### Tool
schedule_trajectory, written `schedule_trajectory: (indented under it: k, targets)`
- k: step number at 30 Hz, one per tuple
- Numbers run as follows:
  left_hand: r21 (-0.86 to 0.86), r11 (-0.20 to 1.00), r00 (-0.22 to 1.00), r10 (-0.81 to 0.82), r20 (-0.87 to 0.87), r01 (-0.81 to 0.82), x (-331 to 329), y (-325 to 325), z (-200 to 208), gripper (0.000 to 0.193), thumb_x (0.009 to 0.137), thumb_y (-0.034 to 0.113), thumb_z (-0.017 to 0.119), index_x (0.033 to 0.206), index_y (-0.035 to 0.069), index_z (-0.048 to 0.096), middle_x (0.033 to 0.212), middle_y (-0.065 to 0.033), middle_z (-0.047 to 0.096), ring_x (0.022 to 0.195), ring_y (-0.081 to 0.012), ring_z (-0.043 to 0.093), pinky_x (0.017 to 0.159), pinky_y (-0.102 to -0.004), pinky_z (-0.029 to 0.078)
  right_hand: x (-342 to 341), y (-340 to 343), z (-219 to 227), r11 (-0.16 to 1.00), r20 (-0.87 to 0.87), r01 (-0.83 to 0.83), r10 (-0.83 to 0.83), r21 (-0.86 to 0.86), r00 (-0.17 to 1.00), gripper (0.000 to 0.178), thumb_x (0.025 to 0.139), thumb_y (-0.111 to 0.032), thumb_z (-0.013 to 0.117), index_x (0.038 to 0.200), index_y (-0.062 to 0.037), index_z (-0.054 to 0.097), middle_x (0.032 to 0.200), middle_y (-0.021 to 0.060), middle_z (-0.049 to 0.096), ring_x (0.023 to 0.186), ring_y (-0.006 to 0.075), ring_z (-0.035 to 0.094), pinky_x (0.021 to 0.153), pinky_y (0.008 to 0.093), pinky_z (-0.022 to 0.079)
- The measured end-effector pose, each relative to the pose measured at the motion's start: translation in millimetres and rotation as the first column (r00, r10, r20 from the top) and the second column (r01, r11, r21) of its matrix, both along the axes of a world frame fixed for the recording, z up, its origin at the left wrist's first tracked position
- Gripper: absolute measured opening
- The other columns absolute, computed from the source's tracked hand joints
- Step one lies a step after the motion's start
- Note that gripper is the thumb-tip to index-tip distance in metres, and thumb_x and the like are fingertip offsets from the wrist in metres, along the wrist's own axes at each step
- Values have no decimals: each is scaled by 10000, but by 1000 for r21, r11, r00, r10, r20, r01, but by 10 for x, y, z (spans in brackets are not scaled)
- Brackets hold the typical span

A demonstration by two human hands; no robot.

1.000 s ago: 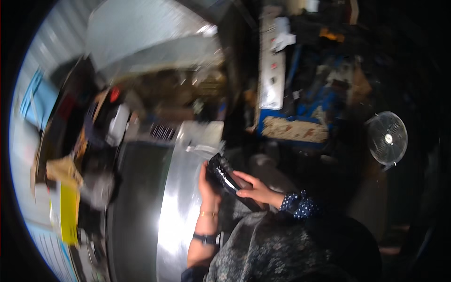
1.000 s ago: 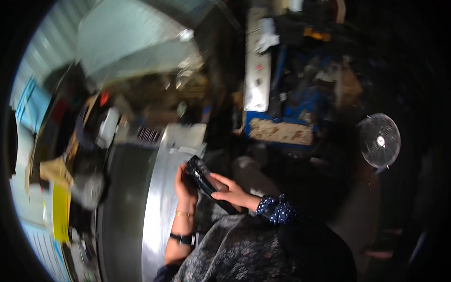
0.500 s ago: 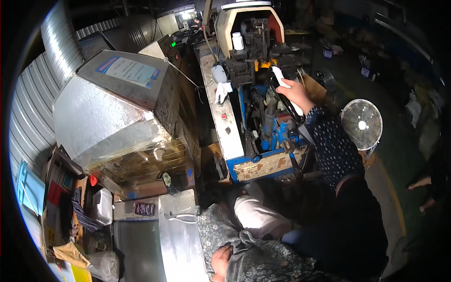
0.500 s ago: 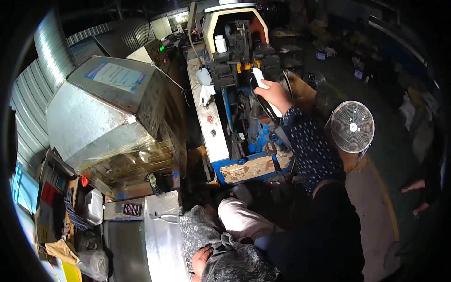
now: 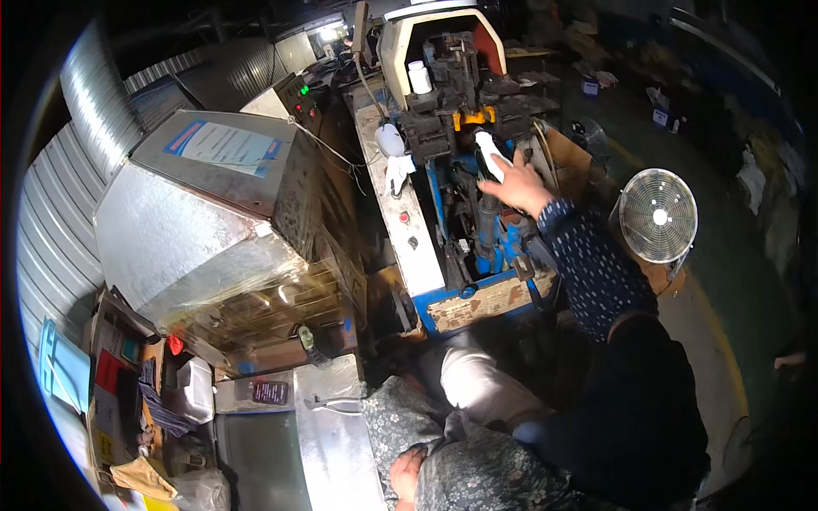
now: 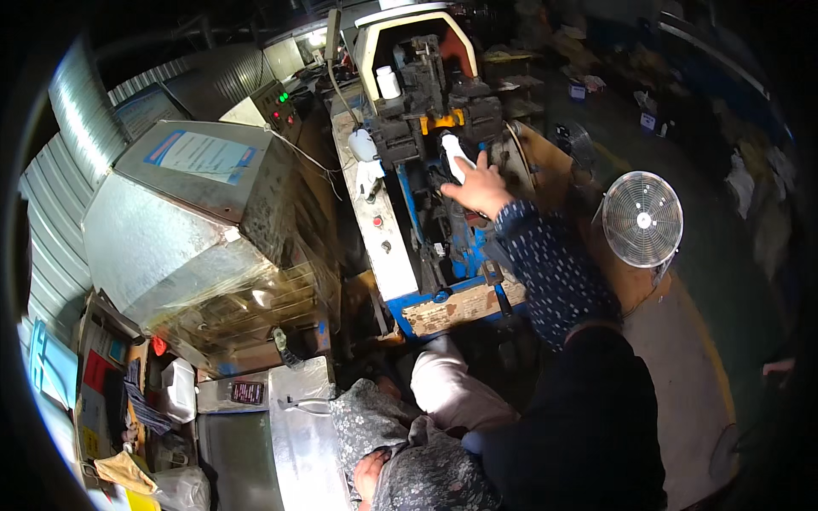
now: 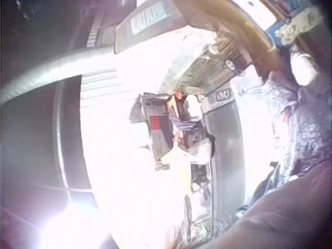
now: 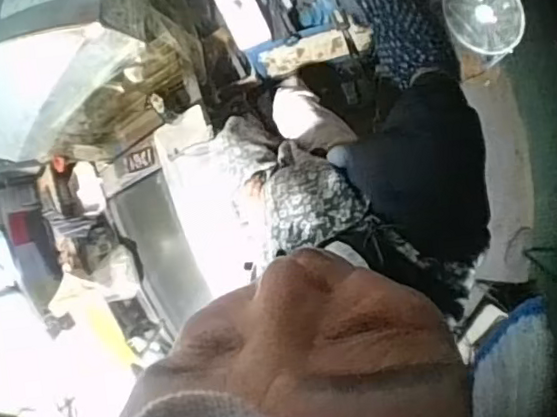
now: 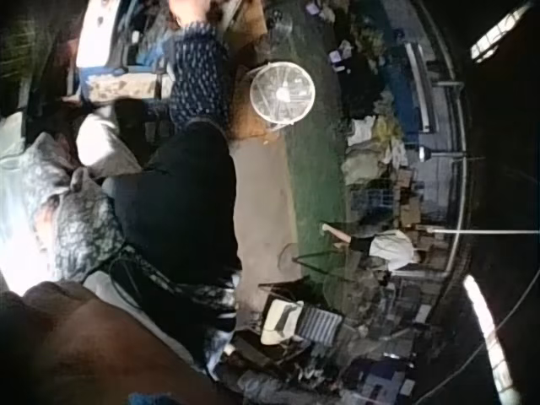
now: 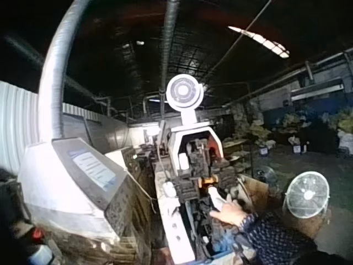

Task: The worker is performing various tasks in a shoe manufacturing line, including inspecting shoes and using a specialized machine to press or shape them.

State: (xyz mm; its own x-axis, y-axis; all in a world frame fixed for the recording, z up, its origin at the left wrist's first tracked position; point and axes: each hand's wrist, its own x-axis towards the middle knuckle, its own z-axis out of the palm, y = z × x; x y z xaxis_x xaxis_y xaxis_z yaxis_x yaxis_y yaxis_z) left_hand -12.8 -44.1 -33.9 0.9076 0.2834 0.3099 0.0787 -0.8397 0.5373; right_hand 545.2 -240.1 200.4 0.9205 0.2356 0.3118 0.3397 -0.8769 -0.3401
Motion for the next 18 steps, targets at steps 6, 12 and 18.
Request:
schedule_trajectory:
  k: [6, 12, 18]
  targets:
    - [-69, 997, 999, 36, -7, -36, 20, -33, 49, 259, 779, 200, 628, 982, 82, 736, 1040, -104, 708, 941, -311, 656, 841, -398, 504, -125, -171, -480, 984, 365, -118, 61, 134, 929, 559, 882, -423, 614, 1409, -282, 494, 1499, 280, 310, 1314, 453, 380, 1053, 466, 403]
    - [-52, 998, 995, -32, 99, 37, -32, -35, 126, 213, 831, 125, 650, 1009, 27, 711, 1078, -146, 692, 989, -324, 647, 880, -404, 504, -333, -116, -298, 995, 388, -97, 79, 25, 918, 457, 870, -364, 627, 1289, -184, 607, 1252, 292, 519, 1146, 437, 506, 946, 495, 449]
    - [-358, 909, 975, 220, -24, -214, -570, 69, 216, 228, 949, 127, 557, 1118, 5, 650, 1094, -185, 666, 1032, -335, 636, 907, -394, 507, -446, 50, 331, 993, -93, -104, 98, -62, 991, 512, 933, -392, 533, 1357, -106, 524, 1194, 247, 607, 1083, 401, 589, 895, 470, 463]
